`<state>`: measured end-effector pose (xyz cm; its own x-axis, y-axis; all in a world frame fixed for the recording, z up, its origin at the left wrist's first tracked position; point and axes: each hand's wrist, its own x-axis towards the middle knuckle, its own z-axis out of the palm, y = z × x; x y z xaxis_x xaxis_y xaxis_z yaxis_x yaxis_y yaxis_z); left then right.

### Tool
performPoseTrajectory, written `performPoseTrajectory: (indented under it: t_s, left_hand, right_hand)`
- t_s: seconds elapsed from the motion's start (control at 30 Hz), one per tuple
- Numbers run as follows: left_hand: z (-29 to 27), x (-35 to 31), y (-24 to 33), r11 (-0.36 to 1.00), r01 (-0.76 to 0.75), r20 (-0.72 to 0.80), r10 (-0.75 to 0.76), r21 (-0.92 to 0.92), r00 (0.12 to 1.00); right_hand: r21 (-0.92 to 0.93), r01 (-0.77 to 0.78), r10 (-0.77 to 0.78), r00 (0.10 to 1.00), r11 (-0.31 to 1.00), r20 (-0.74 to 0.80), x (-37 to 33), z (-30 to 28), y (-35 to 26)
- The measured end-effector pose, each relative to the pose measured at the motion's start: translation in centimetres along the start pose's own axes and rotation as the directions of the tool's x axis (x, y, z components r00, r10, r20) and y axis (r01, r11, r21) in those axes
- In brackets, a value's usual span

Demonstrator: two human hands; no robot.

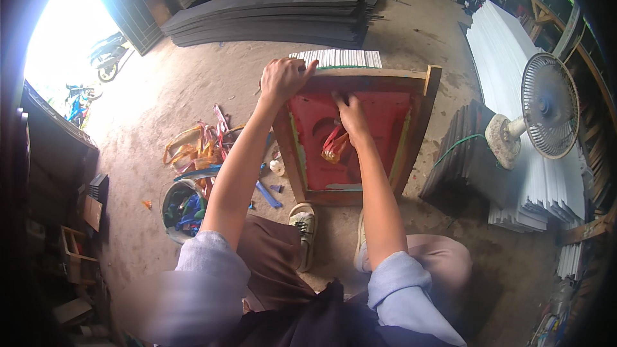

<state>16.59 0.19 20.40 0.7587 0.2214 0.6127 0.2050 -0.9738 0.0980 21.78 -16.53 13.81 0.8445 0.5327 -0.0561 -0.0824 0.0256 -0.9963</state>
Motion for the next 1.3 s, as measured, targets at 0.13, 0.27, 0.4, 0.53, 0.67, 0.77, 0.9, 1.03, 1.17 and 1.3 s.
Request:
performPoseTrajectory:
  t_s: [0.13, 0.27, 0.4, 0.53, 0.67, 0.77, 0.9, 1.03, 1.17, 1.3]
  left_hand:
    - [1.9, 0.7, 0.8, 0.995, 0.084, -0.087, -0.080, 0.047, 0.993]
    - [3.2, 1.6, -0.1, 0.991, 0.117, -0.162, -0.106, 0.062, 0.981]
    - [4.1, 2.2, -0.2, 0.990, 0.133, -0.196, -0.122, 0.042, 0.973]
    - [3.5, 2.3, 0.0, 0.988, 0.153, -0.082, -0.150, 0.023, 0.985]
    - [3.9, 2.7, 0.5, 0.987, 0.163, -0.108, -0.163, -0.010, 0.981]
    - [4.9, 2.9, -0.5, 0.983, 0.185, -0.098, -0.183, 0.013, 0.978]
    - [5.9, 3.1, -1.8, 0.985, 0.174, -0.099, -0.172, 0.013, 0.980]
    - [5.8, 2.9, -1.7, 0.998, 0.059, -0.074, -0.059, -0.008, 0.995]
    - [5.3, 2.1, -3.4, 0.985, -0.169, -0.253, 0.158, -0.021, 0.954]
    - [5.8, 0.1, -5.1, 0.972, 0.088, -0.451, -0.180, -0.217, 0.874]
  right_hand:
    - [-0.388, 0.160, -0.135, 0.987, 0.908, 0.090, 3.3, -2.0, 0.8]
    - [-0.650, 0.196, -0.219, 0.975, 0.734, 0.047, 3.7, -0.6, 0.2]
    - [-0.568, 0.124, -0.252, 0.956, 0.813, -0.152, 2.9, 1.1, 1.2]
    - [-0.408, 0.021, -0.107, 0.976, 0.913, -0.190, 1.4, 1.5, 0.8]
    - [-0.467, 0.096, -0.189, 0.969, 0.879, -0.157, 0.2, 1.3, -0.5]
    - [-0.618, 0.335, -0.436, 0.900, 0.711, -0.014, -3.2, 4.4, 2.4]
    - [-0.486, 0.246, -0.302, 0.952, 0.838, -0.039, -5.9, 5.5, 1.1]
    - [-0.565, 0.269, -0.317, 0.948, 0.780, 0.013, -5.6, 5.5, 0.9]
    - [-0.577, 0.335, -0.371, 0.927, 0.745, 0.058, -4.9, 3.7, 1.6]
    - [-0.567, 0.231, -0.245, 0.968, 0.791, 0.052, -5.6, 2.9, 1.0]
